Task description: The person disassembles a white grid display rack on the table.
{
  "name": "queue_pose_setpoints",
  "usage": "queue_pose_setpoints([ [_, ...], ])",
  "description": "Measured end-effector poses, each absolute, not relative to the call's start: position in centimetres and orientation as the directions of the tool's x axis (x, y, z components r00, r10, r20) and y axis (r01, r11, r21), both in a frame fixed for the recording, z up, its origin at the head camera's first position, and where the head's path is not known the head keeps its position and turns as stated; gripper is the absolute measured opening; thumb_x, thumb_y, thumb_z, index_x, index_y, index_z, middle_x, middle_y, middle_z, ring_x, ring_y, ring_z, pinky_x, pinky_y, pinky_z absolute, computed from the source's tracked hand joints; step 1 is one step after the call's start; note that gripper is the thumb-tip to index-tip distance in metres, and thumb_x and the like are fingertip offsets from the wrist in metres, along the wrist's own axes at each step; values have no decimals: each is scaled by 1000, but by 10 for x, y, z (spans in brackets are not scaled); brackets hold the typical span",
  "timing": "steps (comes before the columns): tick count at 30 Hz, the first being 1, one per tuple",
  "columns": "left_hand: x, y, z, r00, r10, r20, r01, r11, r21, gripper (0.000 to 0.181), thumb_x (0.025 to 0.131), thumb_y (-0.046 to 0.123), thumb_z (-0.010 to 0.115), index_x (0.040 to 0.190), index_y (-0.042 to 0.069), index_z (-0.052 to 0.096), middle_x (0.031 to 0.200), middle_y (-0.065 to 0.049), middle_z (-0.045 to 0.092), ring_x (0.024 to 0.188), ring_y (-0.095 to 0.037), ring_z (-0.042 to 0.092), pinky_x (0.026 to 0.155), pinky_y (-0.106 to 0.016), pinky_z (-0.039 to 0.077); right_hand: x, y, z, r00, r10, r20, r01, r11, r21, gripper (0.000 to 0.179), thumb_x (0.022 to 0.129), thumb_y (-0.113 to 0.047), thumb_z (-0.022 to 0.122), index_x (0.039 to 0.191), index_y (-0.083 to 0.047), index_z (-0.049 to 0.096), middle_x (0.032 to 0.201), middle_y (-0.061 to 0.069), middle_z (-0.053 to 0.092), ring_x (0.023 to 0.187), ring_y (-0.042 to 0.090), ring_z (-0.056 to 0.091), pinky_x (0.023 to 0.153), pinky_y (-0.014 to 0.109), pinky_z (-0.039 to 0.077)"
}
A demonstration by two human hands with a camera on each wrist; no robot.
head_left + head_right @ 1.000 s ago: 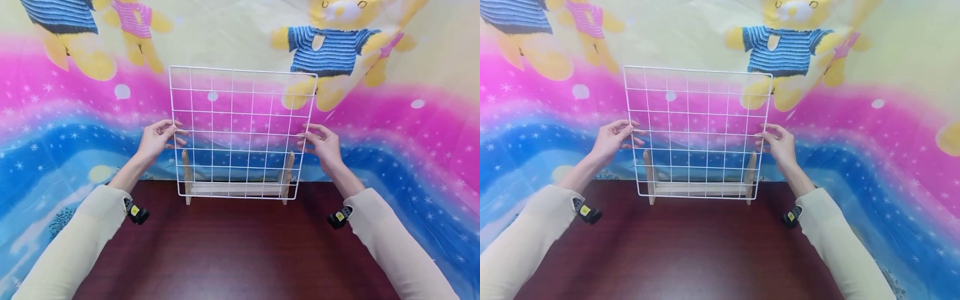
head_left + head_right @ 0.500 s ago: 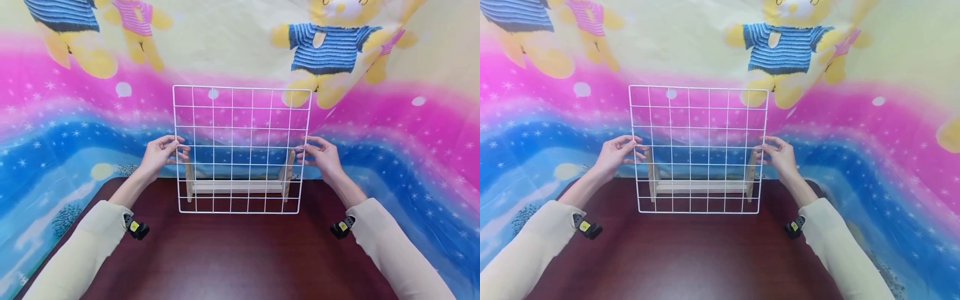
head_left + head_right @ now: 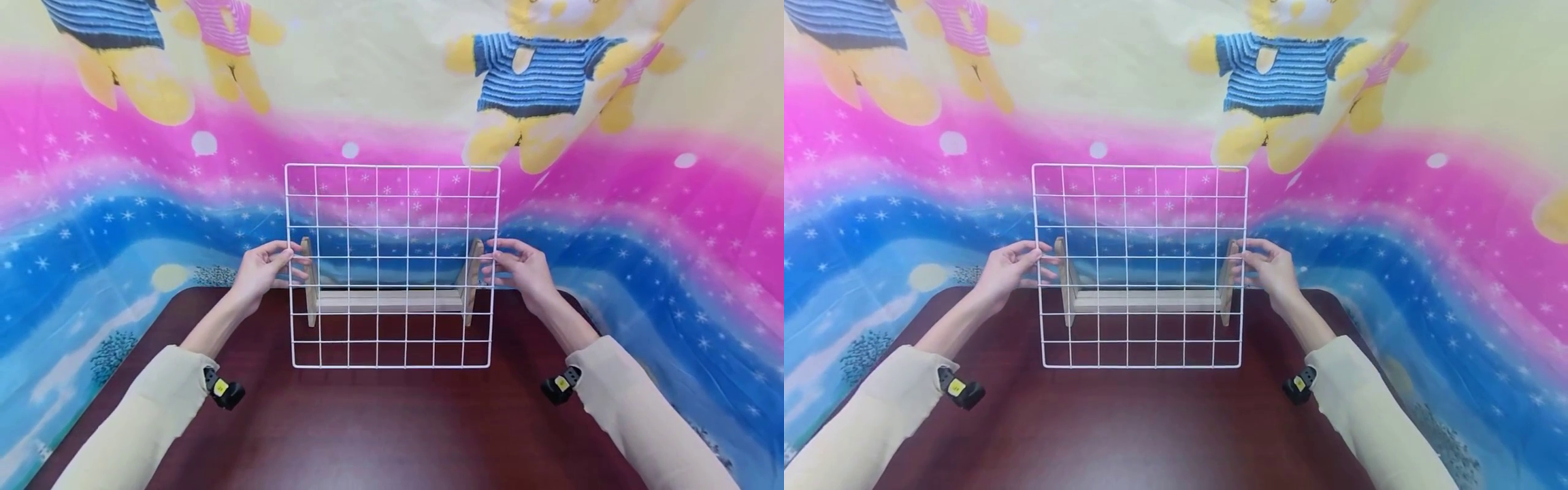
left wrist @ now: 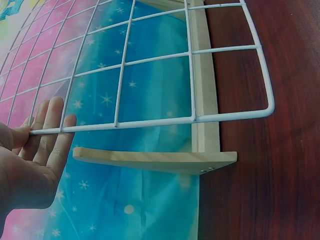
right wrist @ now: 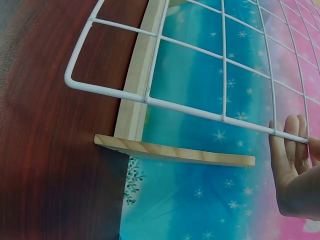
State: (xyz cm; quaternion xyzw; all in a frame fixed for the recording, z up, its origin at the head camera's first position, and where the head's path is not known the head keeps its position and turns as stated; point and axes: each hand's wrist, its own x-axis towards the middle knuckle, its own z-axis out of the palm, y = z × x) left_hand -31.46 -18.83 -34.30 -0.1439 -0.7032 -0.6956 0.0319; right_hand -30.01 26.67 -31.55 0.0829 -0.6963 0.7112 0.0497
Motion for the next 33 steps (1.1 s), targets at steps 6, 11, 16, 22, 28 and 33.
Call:
queue_pose_setpoints([
  [6, -310, -190, -350, -962, 154, 225, 231, 21, 973, 21, 102, 18, 50, 114, 4, 60, 108, -25, 67, 79, -23, 72, 73, -44, 57, -299, 268, -323, -991, -43, 130, -130, -4, -992, 22, 99, -11, 55, 121, -8, 61, 94, 7, 74, 79, 20, 71, 77, 42, 56],
  [11, -307, -191, -355, -967, 162, 195, 199, 15, 980, 22, 102, 17, 51, 115, 2, 59, 106, -24, 68, 78, -22, 72, 72, -44, 58, -297, 268, -331, -994, -60, 94, -94, -10, -996, 22, 100, -9, 54, 121, -8, 59, 94, 8, 73, 82, 25, 71, 78, 44, 56],
  [16, -304, -191, -359, -973, 162, 167, 170, 8, 985, 24, 101, 17, 51, 116, 0, 58, 99, -16, 72, 77, -22, 72, 71, -43, 58, -294, 269, -337, -996, -66, 67, -65, -37, -997, 21, 100, -6, 52, 120, -7, 58, 95, 10, 73, 78, 23, 71, 78, 45, 56],
  [22, -296, -194, -369, -970, 184, 159, 163, 6, 987, 28, 102, 17, 51, 119, -4, 55, 105, -27, 67, 77, -25, 72, 73, -47, 57, -288, 270, -345, -996, -89, 32, -34, 19, -999, 29, 100, -7, 53, 127, 2, 51, 97, 14, 72, 79, 24, 71, 79, 45, 56],
  [28, -291, -194, -379, -969, 213, 128, 134, 11, 991, 28, 102, 16, 50, 119, -6, 55, 104, -26, 68, 77, -24, 72, 72, -46, 57, -282, 272, -356, -995, -99, 1, -9, 83, -997, 38, 100, -9, 52, 134, 8, 44, 97, 15, 72, 77, 22, 71, 76, 42, 57],
  [33, -289, -193, -388, -969, 221, 109, 110, -4, 994, 27, 101, 12, 51, 118, -9, 55, 104, -28, 67, 74, -25, 72, 70, -46, 58, -278, 274, -366, -995, -101, -11, 0, 115, -993, 39, 101, -9, 52, 134, 9, 44, 94, 12, 72, 77, 22, 71, 76, 44, 57],
])
